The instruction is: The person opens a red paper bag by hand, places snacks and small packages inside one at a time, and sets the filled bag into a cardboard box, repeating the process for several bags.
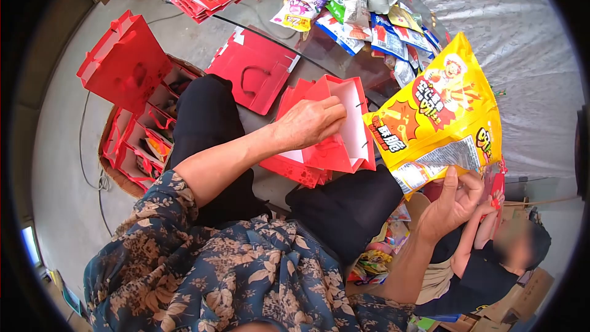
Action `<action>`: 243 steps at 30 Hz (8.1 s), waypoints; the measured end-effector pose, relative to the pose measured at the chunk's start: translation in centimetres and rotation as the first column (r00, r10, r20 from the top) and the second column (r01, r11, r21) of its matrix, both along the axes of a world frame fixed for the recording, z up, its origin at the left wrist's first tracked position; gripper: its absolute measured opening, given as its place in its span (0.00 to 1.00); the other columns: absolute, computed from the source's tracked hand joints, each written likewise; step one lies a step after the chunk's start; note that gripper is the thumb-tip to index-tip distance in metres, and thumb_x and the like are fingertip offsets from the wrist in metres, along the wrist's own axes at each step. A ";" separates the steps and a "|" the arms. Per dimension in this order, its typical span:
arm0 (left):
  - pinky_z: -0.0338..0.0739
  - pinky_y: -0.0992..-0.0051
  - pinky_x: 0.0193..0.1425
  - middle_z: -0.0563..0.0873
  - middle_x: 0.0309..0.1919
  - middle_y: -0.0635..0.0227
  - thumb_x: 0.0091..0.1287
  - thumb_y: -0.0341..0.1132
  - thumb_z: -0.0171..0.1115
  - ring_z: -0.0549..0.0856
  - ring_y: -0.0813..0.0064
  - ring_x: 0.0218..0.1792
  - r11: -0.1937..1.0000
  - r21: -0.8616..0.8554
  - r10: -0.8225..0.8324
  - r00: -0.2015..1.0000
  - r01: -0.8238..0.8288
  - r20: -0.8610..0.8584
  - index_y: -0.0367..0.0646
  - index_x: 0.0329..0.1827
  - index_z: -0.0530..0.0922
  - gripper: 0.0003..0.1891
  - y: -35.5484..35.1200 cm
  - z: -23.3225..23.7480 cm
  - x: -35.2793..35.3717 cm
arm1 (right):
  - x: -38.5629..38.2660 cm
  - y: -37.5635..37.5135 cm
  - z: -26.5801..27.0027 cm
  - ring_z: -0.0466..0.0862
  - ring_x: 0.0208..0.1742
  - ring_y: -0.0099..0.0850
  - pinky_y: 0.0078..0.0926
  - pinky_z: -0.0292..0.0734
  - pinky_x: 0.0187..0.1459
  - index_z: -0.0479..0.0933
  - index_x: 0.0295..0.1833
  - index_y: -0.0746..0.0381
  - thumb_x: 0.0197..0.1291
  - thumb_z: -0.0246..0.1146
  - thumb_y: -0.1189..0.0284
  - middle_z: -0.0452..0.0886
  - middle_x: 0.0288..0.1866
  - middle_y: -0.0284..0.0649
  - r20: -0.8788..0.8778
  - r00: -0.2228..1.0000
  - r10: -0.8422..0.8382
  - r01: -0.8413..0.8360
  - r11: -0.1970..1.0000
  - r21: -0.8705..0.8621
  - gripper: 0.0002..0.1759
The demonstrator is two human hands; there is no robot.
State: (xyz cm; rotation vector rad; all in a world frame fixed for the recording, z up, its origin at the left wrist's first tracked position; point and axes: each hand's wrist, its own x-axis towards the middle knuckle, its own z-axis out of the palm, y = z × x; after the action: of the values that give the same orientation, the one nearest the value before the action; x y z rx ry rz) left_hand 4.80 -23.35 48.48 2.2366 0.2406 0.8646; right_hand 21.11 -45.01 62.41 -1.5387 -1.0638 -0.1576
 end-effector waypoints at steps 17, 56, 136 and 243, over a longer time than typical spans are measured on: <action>0.80 0.57 0.36 0.78 0.36 0.57 0.69 0.31 0.63 0.84 0.50 0.35 0.997 -0.002 -0.081 0.996 0.081 0.029 0.38 0.40 0.75 0.06 -0.3 0.4 -0.5 | -2.2 5.6 -5.2 0.85 0.43 0.28 0.25 0.84 0.48 0.69 0.46 0.68 0.70 0.59 0.86 0.76 0.48 0.43 -0.259 0.957 0.128 -0.151 0.986 -0.074 0.06; 0.80 0.59 0.35 0.78 0.33 0.59 0.67 0.31 0.65 0.84 0.53 0.33 0.996 0.051 -0.072 0.991 0.066 0.113 0.40 0.41 0.77 0.07 -0.3 0.0 -0.6 | -1.1 6.8 -6.2 0.84 0.56 0.50 0.40 0.78 0.58 0.80 0.55 0.70 0.64 0.62 0.79 0.82 0.58 0.53 0.095 0.898 0.431 -0.252 0.678 -0.690 0.15; 0.82 0.68 0.32 0.81 0.37 0.65 0.62 0.27 0.69 0.86 0.64 0.33 0.991 0.128 -0.045 0.989 0.027 0.139 0.41 0.36 0.79 0.05 0.0 0.0 -1.8 | 3.1 5.8 -9.8 0.86 0.45 0.23 0.24 0.80 0.50 0.79 0.56 0.66 0.69 0.60 0.81 0.86 0.49 0.40 -0.250 0.968 -0.010 -0.100 0.899 -0.425 0.11; 0.68 0.81 0.20 0.78 0.19 0.77 0.74 0.37 0.63 0.73 0.87 0.17 0.623 -0.385 0.660 0.722 -0.681 -0.209 0.35 0.47 0.86 0.12 16.9 14.7 -29.6 | 2.6 1.0 -21.5 0.85 0.40 0.21 0.18 0.76 0.42 0.79 0.58 0.65 0.75 0.59 0.68 0.86 0.48 0.39 -0.644 0.753 0.135 -0.489 0.770 -0.410 0.14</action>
State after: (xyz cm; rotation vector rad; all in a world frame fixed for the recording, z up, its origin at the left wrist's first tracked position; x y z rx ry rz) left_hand -24.78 -6.47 63.18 1.7130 1.2459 1.0007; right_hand 23.73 -43.97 40.95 -1.7056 -0.8829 0.9186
